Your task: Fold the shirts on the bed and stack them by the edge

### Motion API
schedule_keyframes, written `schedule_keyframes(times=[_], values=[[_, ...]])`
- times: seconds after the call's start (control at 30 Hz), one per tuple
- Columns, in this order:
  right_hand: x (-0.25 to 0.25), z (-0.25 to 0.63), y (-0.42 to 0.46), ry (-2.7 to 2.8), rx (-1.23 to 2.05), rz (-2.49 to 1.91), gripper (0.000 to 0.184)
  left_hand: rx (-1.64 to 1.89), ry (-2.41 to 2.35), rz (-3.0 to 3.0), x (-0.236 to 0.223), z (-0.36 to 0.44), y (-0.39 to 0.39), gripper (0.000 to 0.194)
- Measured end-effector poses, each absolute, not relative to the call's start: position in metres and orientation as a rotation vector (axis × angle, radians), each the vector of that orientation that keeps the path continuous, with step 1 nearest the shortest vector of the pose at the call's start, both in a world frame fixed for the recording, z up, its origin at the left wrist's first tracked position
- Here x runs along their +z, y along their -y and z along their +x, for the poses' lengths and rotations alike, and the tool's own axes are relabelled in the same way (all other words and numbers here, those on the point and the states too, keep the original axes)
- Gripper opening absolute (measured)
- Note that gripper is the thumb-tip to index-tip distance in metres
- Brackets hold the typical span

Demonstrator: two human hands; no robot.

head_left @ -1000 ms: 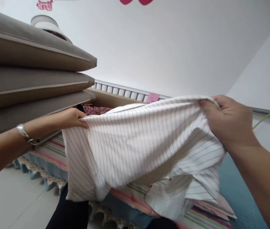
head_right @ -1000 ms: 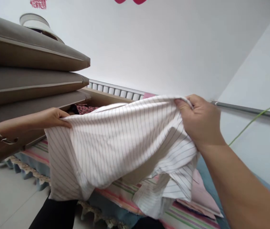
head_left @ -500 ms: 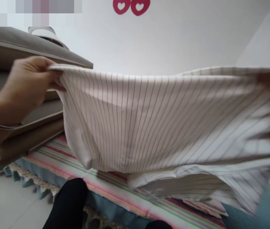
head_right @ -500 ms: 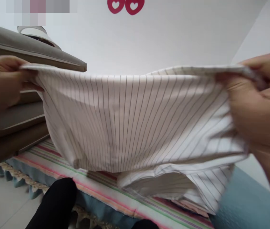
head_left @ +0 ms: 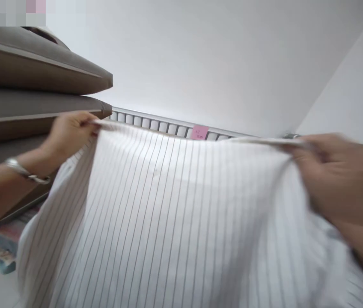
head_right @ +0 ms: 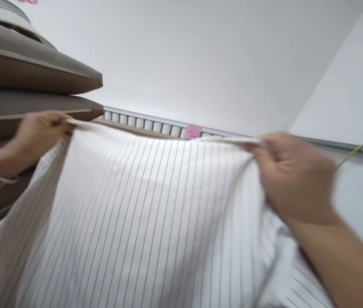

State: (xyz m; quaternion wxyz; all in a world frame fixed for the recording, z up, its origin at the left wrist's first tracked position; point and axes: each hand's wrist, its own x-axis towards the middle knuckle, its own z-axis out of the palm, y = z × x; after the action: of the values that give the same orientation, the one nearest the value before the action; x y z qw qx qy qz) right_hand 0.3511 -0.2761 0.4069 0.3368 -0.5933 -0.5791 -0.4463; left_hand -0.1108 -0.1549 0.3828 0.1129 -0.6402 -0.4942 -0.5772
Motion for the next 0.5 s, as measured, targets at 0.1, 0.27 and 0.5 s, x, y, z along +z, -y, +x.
schedule_keyframes(times=[0.1, 0.27, 0.5], values=[[0.385, 0.341, 0.194, 1.691, -1.031, -1.739, 0.029, -1.496, 1.623, -2.04, 0.347, -0.092, 0.065, 0.021], [0.331, 0.331, 0.086, 1.533, -0.709, -2.1, 0.043, -1.417, 1.698, -2.062, 0.283, -0.054, -0.02, 0.048], [0.112, 0.308, 0.212, 1.832, 0.08, -1.812, 0.037, -1.088, 2.049, -2.364, 0.081, -0.131, 0.067, 0.049]])
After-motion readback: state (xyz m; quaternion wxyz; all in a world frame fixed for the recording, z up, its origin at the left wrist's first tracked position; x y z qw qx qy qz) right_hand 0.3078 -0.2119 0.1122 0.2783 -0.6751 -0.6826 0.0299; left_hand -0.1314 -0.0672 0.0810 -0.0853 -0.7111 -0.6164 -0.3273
